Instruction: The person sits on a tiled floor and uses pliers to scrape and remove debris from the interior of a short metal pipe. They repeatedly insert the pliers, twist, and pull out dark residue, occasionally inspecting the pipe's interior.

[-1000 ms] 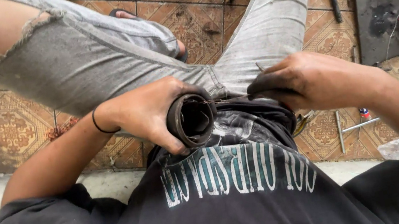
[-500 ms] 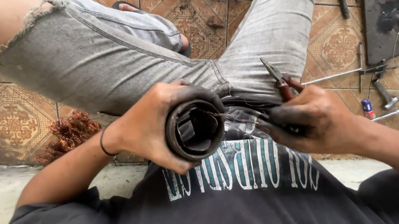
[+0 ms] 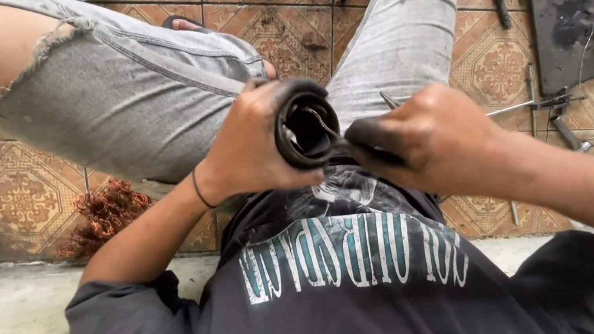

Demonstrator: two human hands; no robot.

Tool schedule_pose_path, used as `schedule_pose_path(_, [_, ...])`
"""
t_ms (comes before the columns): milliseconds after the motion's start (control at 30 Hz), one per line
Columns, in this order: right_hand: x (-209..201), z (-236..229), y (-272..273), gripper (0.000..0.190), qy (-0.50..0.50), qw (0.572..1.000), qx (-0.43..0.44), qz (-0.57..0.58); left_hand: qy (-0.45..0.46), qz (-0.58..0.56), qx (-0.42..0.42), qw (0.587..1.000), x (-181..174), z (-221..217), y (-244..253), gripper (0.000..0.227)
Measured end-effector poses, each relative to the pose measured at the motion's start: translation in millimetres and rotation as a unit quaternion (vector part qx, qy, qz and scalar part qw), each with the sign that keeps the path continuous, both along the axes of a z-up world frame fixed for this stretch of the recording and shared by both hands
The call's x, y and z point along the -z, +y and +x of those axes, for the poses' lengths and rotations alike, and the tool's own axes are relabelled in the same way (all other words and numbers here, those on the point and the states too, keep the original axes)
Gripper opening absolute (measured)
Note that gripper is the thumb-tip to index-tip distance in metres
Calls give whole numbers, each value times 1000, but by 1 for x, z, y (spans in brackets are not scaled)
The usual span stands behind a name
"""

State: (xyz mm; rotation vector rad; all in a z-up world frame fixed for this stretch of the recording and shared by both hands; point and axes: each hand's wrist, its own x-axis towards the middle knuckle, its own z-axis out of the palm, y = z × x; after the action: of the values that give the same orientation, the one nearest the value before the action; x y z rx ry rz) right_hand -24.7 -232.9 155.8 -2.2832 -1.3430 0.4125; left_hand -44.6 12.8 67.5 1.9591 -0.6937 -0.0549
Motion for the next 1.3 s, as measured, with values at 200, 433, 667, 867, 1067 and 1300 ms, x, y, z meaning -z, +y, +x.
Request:
schedule_pose_path(200, [4, -15, 9, 54, -109, 979, 71, -158, -110, 22, -80, 991, 1, 12, 17, 84])
schedule_pose_path(433, [-40, -16, 14, 53, -173, 965, -55, -192, -146, -31, -82, 985, -24, 12, 15, 77])
schedule_pose_path(667, [-25, -16, -24, 39, -250, 929, 147, 228, 76, -419, -156, 891, 13, 37, 0, 51])
schedule_pose_path(867, [62, 2, 11, 16, -35, 911, 271, 309, 423, -535, -322, 656, 11, 66, -6, 63])
schedule_pose_path(1067, [129, 33, 64, 22, 144, 919, 215, 296, 425, -643, -259, 582, 44, 71, -2, 71])
schedule_pose_path(1300, [145, 47, 102, 13, 96, 960, 185, 186, 403, -660, -284, 567, 48, 75, -1, 64])
